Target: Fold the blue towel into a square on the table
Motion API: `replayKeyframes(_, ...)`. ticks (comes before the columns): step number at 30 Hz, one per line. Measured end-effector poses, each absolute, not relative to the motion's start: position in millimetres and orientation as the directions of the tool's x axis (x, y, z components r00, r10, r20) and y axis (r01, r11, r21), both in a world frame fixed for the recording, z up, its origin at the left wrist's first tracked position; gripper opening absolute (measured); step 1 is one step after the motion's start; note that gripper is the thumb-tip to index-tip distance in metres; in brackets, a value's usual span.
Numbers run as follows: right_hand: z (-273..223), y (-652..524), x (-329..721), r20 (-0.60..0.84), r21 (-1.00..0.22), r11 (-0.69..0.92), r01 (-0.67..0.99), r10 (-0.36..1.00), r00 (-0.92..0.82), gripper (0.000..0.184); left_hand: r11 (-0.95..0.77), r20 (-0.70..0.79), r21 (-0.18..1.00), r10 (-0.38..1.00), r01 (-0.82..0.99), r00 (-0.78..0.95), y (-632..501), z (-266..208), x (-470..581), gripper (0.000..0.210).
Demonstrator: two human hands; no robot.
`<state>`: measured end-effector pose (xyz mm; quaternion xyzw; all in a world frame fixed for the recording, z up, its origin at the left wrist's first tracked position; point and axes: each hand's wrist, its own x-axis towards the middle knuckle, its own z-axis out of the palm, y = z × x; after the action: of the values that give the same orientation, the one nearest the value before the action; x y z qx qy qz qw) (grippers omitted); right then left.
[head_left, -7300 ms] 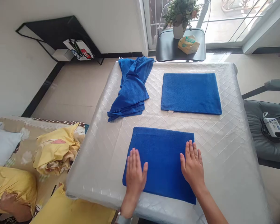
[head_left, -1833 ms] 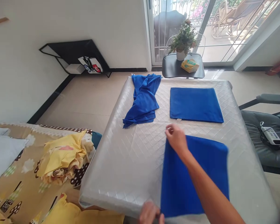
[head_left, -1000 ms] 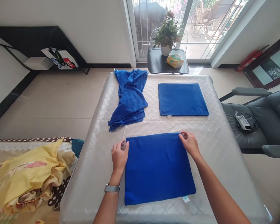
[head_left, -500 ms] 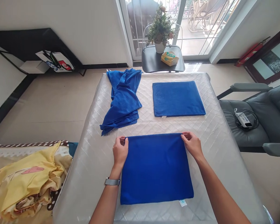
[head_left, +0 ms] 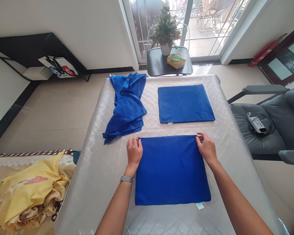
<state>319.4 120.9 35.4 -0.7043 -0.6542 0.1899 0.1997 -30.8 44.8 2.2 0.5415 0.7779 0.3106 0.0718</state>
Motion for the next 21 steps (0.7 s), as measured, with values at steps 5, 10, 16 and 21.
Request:
replayKeyframes(5,43.8,86.6,263.7,0.174,-0.368,0.132,0.920,0.982,-0.072,0.040,0.102,0.264,0.442,0.934,0.891,-0.238,27.6,12.5,-12.5,0.034)
replayKeyframes(10,37.8,47.9,161.7,0.086,-0.479,0.419,0.771,0.897,-0.434,0.053,-0.025,0.169,0.336,0.985,0.941,-0.034,25.1,10.7,4.9,0.048)
replayKeyframes(16,15.0,43.0,138.0,0.068,-0.455,0.455,0.765,0.875,-0.480,0.056,-0.020,0.086,0.256,0.996,0.966,-0.002,29.1,3.0,-0.6,0.055)
replayKeyframes(21,7.2,54.6,199.3,0.099,-0.285,0.450,0.846,0.892,-0.441,0.060,0.009,0.092,0.224,0.995,0.975,-0.030,28.0,4.7,1.7,0.057)
